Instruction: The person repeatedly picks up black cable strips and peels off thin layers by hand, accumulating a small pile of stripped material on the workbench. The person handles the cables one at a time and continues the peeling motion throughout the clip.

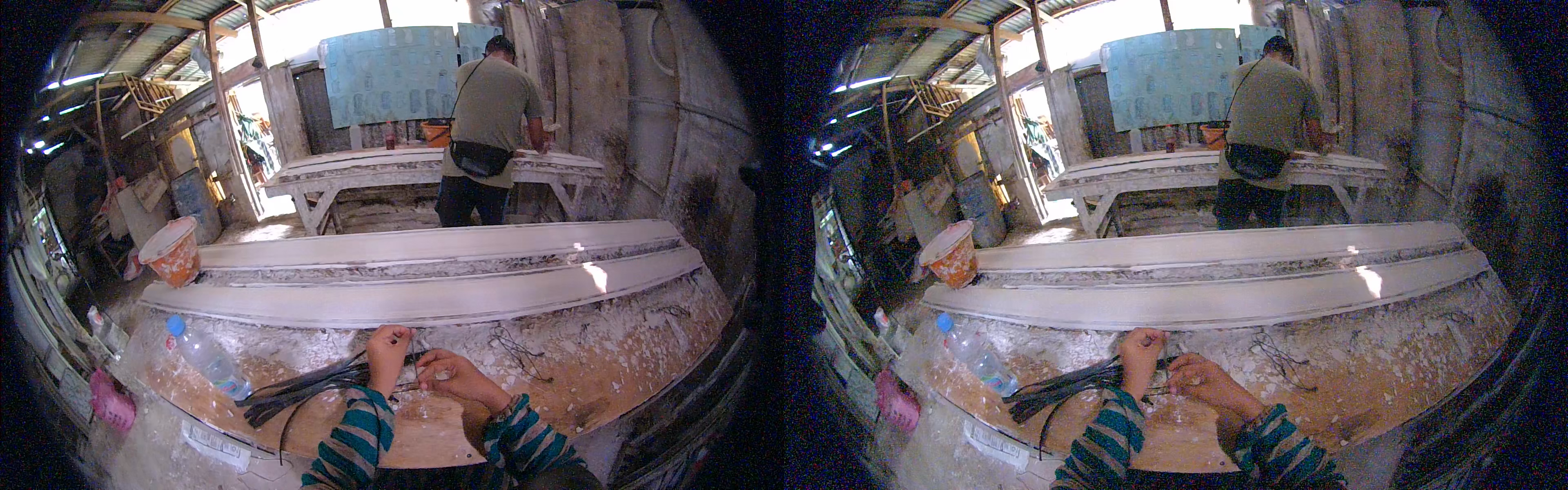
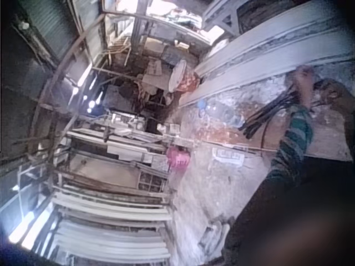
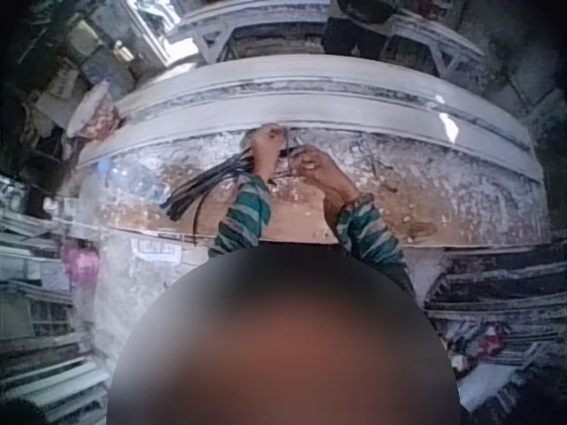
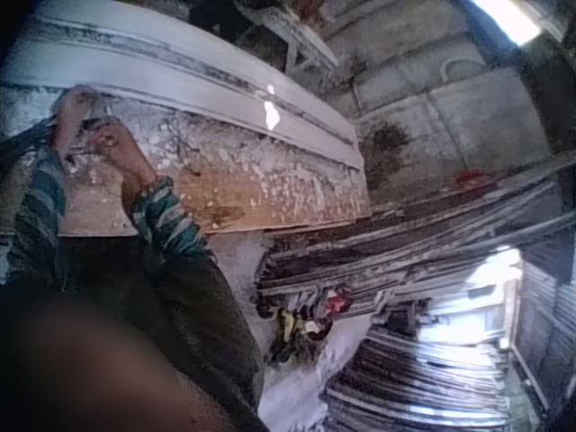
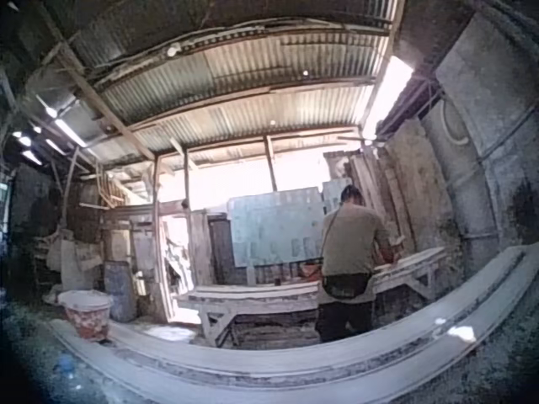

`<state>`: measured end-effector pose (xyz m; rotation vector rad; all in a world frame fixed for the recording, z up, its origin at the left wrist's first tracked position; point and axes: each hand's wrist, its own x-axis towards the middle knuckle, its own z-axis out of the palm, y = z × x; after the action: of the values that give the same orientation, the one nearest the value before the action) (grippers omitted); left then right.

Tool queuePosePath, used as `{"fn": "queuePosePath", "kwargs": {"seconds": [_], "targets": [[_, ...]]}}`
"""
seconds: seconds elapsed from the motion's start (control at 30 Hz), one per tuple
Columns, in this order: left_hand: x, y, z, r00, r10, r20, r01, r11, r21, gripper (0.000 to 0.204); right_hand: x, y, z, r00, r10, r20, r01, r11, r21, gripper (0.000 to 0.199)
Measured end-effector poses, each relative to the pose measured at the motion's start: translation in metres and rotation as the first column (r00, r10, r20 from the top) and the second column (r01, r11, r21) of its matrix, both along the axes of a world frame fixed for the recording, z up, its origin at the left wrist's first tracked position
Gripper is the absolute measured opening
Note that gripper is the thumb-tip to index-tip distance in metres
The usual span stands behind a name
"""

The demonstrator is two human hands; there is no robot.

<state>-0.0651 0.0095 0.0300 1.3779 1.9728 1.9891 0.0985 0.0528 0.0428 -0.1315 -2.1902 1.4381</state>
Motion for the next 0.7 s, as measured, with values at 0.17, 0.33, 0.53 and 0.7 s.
{"fn": "queuePosePath", "kwargs": {"seconds": [0.17, 0.33, 0.53, 0.7], "targets": [[0.005, -0.001, -0.001, 0.994, -0.009, -0.113, 0.003, 0.999, -0.051, 0.008, 0.005, -0.003, 0.011, 0.996, -0.083, -0.030, 0.082, 0.996, -0.025, 0.008], [0.008, 0.007, -0.013, 0.987, -0.151, -0.059, 0.148, 0.988, -0.041, 0.012, 0.010, 0.003, 0.019, 0.990, -0.136, 0.025, 0.136, 0.927, -0.349, 0.006], [0.016, 0.002, -0.008, 0.842, -0.496, 0.212, 0.533, 0.823, -0.194, 0.010, 0.009, 0.030, 0.004, 0.861, -0.495, -0.119, 0.464, 0.859, -0.218, 0.012], [0.038, -0.011, 0.004, 0.576, -0.721, 0.384, 0.815, 0.544, -0.201, 0.013, 0.017, 0.048, -0.012, 0.639, -0.758, -0.135, 0.768, 0.639, 0.046, 0.018]]}}
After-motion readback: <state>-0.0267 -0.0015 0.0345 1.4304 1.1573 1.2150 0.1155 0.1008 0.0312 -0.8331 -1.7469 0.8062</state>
